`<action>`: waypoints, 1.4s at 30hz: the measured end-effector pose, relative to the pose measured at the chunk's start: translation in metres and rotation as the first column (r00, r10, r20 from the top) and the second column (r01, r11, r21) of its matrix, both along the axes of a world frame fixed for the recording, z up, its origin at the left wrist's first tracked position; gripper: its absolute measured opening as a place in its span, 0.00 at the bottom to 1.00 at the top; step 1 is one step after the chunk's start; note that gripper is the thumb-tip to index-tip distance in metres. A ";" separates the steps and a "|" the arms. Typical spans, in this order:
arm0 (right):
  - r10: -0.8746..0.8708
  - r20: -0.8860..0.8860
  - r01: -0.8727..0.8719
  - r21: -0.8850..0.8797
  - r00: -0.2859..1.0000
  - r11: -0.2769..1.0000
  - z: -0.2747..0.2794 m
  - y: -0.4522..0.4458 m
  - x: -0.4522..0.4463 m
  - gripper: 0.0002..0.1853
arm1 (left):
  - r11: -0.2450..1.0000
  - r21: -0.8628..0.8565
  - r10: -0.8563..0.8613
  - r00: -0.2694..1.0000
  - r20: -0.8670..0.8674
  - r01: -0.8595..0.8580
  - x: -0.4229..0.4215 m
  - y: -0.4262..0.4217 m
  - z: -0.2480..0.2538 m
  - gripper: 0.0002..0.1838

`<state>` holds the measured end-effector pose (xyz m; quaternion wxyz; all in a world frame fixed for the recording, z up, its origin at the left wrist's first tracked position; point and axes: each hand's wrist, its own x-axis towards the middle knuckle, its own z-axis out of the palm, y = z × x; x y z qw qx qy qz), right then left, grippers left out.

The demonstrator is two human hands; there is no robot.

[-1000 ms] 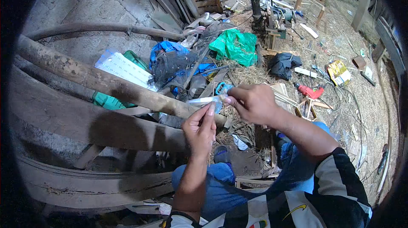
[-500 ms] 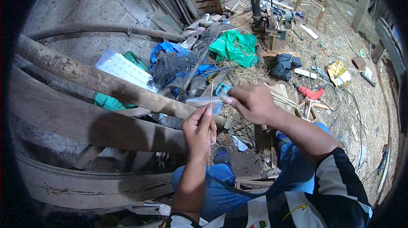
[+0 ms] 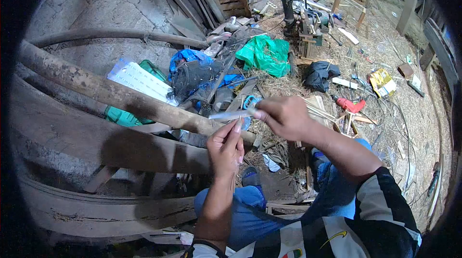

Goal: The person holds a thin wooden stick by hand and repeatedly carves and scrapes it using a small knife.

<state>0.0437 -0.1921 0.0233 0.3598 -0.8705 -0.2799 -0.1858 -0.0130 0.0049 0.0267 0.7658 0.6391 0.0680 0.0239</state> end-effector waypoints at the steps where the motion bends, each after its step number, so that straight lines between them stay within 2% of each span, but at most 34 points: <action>1: 0.053 0.007 -0.052 -0.031 0.999 0.998 -0.001 0.002 -0.001 0.15 | 0.999 -0.038 -0.011 1.000 0.017 0.012 0.000 0.000 -0.001 0.13; 2: 0.050 0.005 -0.050 -0.029 0.999 0.998 -0.003 0.002 -0.001 0.15 | 0.997 -0.076 -0.023 0.999 0.034 0.025 0.000 0.000 -0.002 0.13; 6: -0.059 -0.018 0.058 -0.043 0.998 0.997 -0.005 -0.009 0.020 0.15 | 0.999 -0.033 -0.021 0.999 0.050 0.022 -0.003 0.001 0.001 0.13; 8: -0.160 -0.146 0.155 -0.047 0.976 0.987 -0.001 -0.016 0.028 0.16 | 0.998 -0.046 -0.037 0.998 0.044 0.039 -0.004 0.001 0.005 0.13; 9: -0.162 -0.127 0.164 0.005 0.979 0.986 0.003 -0.015 0.025 0.16 | 0.998 -0.047 -0.036 0.998 0.047 0.038 -0.002 0.002 0.004 0.13; 11: -0.089 -0.100 0.090 0.008 0.991 0.996 0.003 -0.010 0.017 0.16 | 0.993 -0.105 -0.051 0.999 -0.015 0.049 0.001 0.004 0.002 0.13; 13: 0.026 0.000 -0.026 0.063 1.000 0.998 0.003 -0.004 0.006 0.17 | 0.993 -0.102 -0.054 0.999 -0.002 0.053 0.001 0.004 0.003 0.13; 14: 0.026 -0.002 -0.025 0.064 1.000 0.998 0.001 -0.002 0.003 0.17 | 0.993 -0.097 -0.060 0.998 0.012 0.061 0.001 0.003 0.003 0.12; 16: 0.053 -0.044 -0.055 -0.046 0.998 0.997 -0.002 0.001 0.002 0.17 | 0.995 -0.086 -0.052 0.998 0.027 0.054 0.000 0.003 0.002 0.13; 18: 0.003 -0.017 -0.003 -0.040 1.000 0.999 -0.001 0.000 0.005 0.17 | 0.996 -0.076 -0.044 0.998 0.042 0.047 -0.002 0.004 0.001 0.13; 20: -0.161 -0.135 0.153 -0.067 0.978 0.986 0.008 -0.010 0.018 0.17 | 0.995 -0.089 -0.045 0.996 0.072 0.052 -0.003 0.003 0.000 0.13; 22: -0.177 -0.079 0.176 -0.027 0.981 0.984 0.008 -0.013 0.024 0.18 | 0.996 -0.078 -0.041 0.997 0.066 0.046 -0.001 0.002 -0.001 0.13; 24: -0.134 -0.124 0.142 0.056 0.983 0.988 0.015 -0.012 0.016 0.19 | 0.997 -0.071 -0.024 0.998 0.056 0.028 0.000 0.004 -0.001 0.12; 26: -0.105 -0.172 0.116 0.056 0.980 0.992 0.015 -0.006 0.006 0.17 | 0.987 -0.141 -0.077 0.997 0.025 0.079 0.002 0.007 0.002 0.12; 28: 0.028 -0.056 -0.027 0.015 0.998 1.000 0.007 -0.001 0.001 0.16 | 0.988 -0.141 -0.057 0.998 0.010 0.058 0.003 0.004 0.003 0.13; 30: 0.054 -0.069 -0.057 -0.047 0.996 0.997 0.005 0.002 -0.001 0.15 | 0.990 -0.136 -0.038 0.999 -0.005 0.037 0.002 0.005 0.003 0.13; 33: 0.023 -0.072 -0.033 -0.132 0.997 0.991 0.003 0.001 0.002 0.16 | 0.987 -0.152 -0.047 0.999 -0.005 0.045 0.000 0.006 0.002 0.13; 35: -0.168 -0.093 0.159 -0.093 0.981 0.983 -0.002 -0.006 0.019 0.18 | 0.987 -0.145 -0.065 0.998 0.026 0.068 -0.001 0.007 0.003 0.12; 36: -0.237 -0.138 0.211 -0.180 0.962 0.961 -0.002 -0.014 0.029 0.19 | 0.987 -0.145 -0.068 0.997 0.028 0.071 -0.002 0.006 0.004 0.12; 38: -0.258 -0.160 0.246 -0.095 0.953 0.965 -0.001 -0.021 0.035 0.19 | 0.996 -0.078 -0.027 0.999 0.047 0.031 -0.003 0.002 0.007 0.12; 39: -0.254 -0.156 0.241 -0.096 0.955 0.966 0.002 -0.019 0.032 0.19 | 0.996 -0.081 -0.022 0.999 0.050 0.026 -0.001 0.003 0.006 0.12; 41: -0.180 -0.130 0.189 0.067 0.975 0.980 0.008 -0.011 0.020 0.19 | 0.992 -0.121 -0.031 0.999 0.022 0.033 0.003 0.006 0.000 0.13; 42: -0.178 -0.131 0.187 0.065 0.975 0.980 0.007 -0.008 0.017 0.19 | 0.992 -0.123 -0.029 0.999 0.020 0.031 0.003 0.005 0.000 0.13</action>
